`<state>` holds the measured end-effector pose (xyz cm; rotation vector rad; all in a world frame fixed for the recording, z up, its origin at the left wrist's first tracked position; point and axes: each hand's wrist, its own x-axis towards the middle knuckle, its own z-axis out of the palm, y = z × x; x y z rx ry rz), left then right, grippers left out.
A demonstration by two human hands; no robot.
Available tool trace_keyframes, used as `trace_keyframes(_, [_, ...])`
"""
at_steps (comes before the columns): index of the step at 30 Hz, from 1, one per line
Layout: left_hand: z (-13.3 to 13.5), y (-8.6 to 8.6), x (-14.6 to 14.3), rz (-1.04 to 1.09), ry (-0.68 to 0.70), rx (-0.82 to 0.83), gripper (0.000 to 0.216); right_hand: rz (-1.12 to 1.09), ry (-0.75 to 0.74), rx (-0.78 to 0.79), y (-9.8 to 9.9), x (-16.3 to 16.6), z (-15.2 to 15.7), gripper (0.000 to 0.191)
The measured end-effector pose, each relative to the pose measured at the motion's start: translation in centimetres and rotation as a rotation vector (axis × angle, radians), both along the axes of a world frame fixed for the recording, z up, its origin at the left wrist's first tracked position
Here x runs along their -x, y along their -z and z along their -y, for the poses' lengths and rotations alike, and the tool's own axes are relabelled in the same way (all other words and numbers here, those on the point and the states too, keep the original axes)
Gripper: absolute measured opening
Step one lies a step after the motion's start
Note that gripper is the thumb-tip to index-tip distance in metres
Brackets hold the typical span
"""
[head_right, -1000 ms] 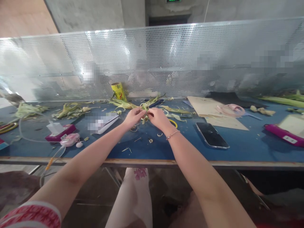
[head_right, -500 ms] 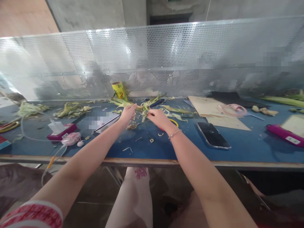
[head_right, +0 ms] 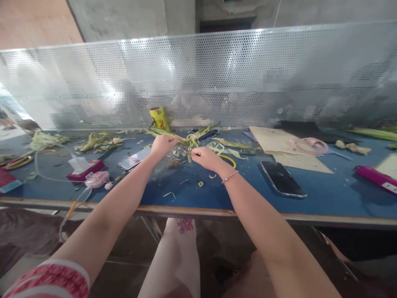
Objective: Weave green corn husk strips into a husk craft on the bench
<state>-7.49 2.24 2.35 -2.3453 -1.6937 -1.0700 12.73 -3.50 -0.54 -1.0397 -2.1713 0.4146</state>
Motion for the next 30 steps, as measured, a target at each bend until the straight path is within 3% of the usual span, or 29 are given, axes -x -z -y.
trace_keyframes(16, [-0.9, -0.3, 0.4, -0.054, -0.096, 0.027, 0.047, 0.024, -0.106, 0.127, 0.4, 1.3, 0.6, 0.023])
trace_keyframes(23, [-1.0, 0.6, 0.2, -0.182, -0.189, 0.067, 0.046, -0.017, -0.266, 0.231, 0.6, 3.1, 1.3, 0.023])
trace_keyframes(30, [0.4, 1.5, -0.4, -0.174, -0.167, 0.068, 0.048, -0.032, -0.378, 0.315, 1.0, 3.8, 2.2, 0.025])
